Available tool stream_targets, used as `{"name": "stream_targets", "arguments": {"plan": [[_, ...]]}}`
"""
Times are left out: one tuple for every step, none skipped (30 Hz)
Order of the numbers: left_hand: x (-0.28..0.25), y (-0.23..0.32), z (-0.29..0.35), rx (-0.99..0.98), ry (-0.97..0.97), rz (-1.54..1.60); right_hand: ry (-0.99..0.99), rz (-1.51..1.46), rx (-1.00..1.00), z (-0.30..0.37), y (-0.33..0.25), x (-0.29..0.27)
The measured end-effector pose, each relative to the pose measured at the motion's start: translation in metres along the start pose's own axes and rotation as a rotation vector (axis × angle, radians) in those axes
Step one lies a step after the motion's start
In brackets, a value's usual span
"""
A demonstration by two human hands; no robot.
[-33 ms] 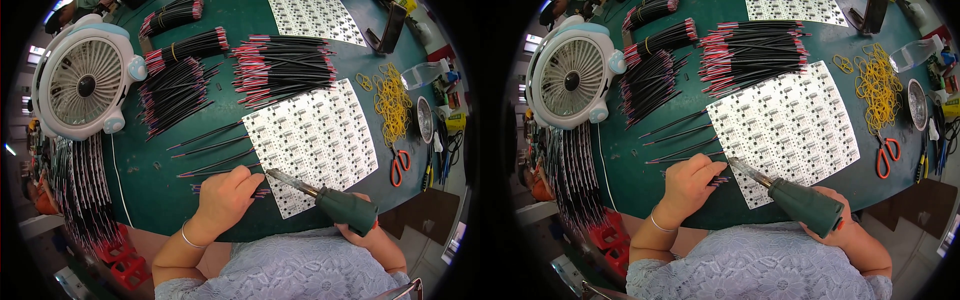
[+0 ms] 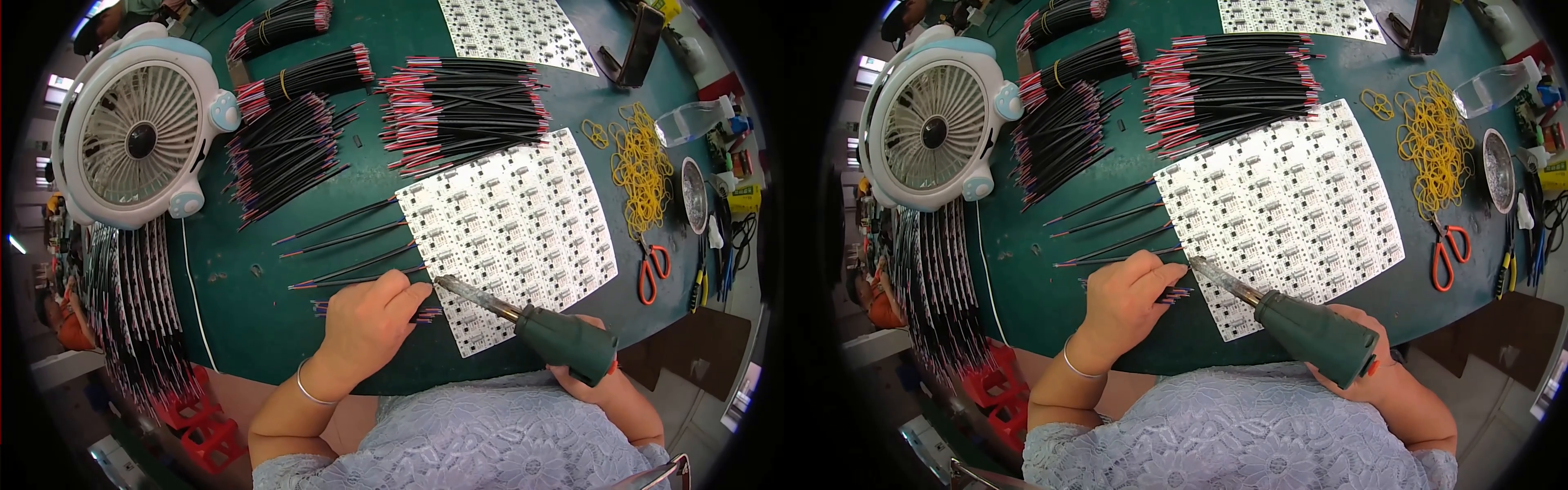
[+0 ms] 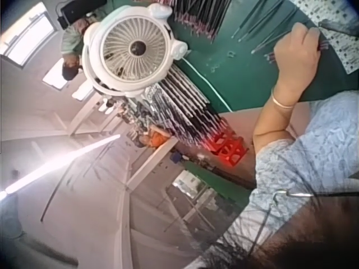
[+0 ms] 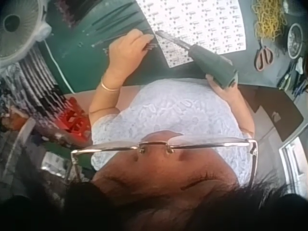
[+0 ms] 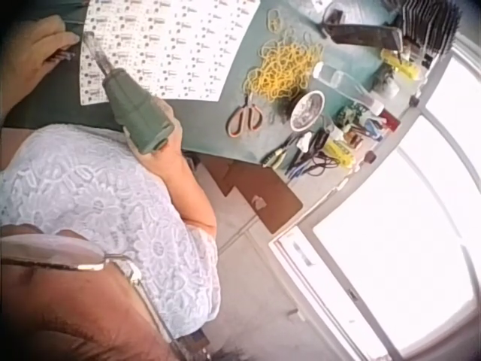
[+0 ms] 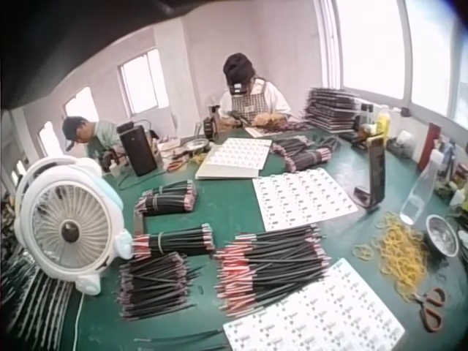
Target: The person solders individual wires onto a printed circuit board panel using a soldering iron.
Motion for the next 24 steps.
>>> {"name": "stream_targets", "arguments": {"plan": [[0.000,0.000,0.000,-0.002,0.001,-0.006,-0.029,-0.048,0.052,-0.001,-0.001,0.000],[0.000,0.000,0.000,-0.003,0.001,-0.007,-0.029,-0.049,0.052,-0.003,-0.003,-0.001],[0.000,-0.001,0.000,-0.004,0.002,-0.005,-0.031,-0.053,0.057,-0.005,-0.004,-0.001],[0.000,-0.001,0.000,-0.006,0.003,-0.004,-0.032,-0.057,0.062,-0.006,-0.005,-0.001],[0.000,0.000,-0.001,-0.006,0.003,-0.004,-0.033,-0.057,0.062,-0.002,-0.001,0.000],[-0.001,0.001,-0.002,-0.017,0.012,0.003,0.016,-0.024,0.028,0.005,0.006,0.001],[-0.001,0.001,-0.002,-0.028,0.022,0.010,0.065,0.008,-0.007,0.007,0.008,0.001],[-0.001,0.001,-0.002,-0.028,0.021,0.011,0.066,0.008,-0.006,0.007,0.007,0.000],[-0.001,0.000,-0.001,-0.019,0.007,0.015,0.083,-0.064,-0.002,0.003,0.003,-0.001],[0.000,0.000,-0.001,-0.010,-0.008,0.019,0.100,-0.136,0.001,0.001,0.001,-0.002],[0.000,0.000,-0.002,-0.009,-0.009,0.019,0.102,-0.137,0.002,0.002,0.003,-0.003],[-0.001,0.001,-0.002,-0.024,-0.006,0.018,0.069,-0.052,-0.049,0.004,0.005,-0.004],[-0.002,0.001,-0.002,-0.039,-0.004,0.017,0.037,0.032,-0.100,0.006,0.006,-0.003],[-0.002,0.001,-0.002,-0.040,-0.007,0.017,0.036,0.029,-0.099,0.008,0.007,-0.001],[-0.001,0.000,-0.003,-0.037,0.001,0.025,0.077,-0.046,-0.035,0.011,0.008,0.001],[-0.001,-0.001,-0.004,-0.034,0.009,0.034,0.118,-0.122,0.029,0.013,0.009,0.003],[0.000,-0.002,-0.004,-0.032,0.009,0.037,0.121,-0.121,0.031,0.015,0.010,0.004],[0.000,-0.002,-0.004,-0.029,0.012,0.037,0.128,-0.109,0.030,0.017,0.012,0.005],[0.000,-0.002,-0.004,-0.026,0.015,0.037,0.134,-0.097,0.028,0.017,0.013,0.005],[0.000,-0.001,-0.003,-0.027,0.014,0.037,0.133,-0.098,0.029,0.017,0.013,0.004],[0.000,-0.002,-0.004,-0.024,0.017,0.041,0.104,-0.070,0.015,0.014,0.011,0.002],[0.000,-0.002,-0.004,-0.020,0.020,0.044,0.075,-0.042,0.002,0.013,0.010,0.002],[0.000,-0.003,-0.004,-0.018,0.020,0.045,0.077,-0.041,0.003,0.012,0.009,0.002],[0.000,-0.003,-0.004,-0.010,0.022,0.044,0.083,-0.063,0.013,0.011,0.008,0.003]]}}
Point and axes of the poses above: each hand's wrist, its own z-axis away from the middle knuckle, its own x-axis out of the palm, y = z × x, the point moved 2 cm from there along -z, towards the middle knuckle, and after that the axes turned 12 degrees about -z, right-handed, at the moved point
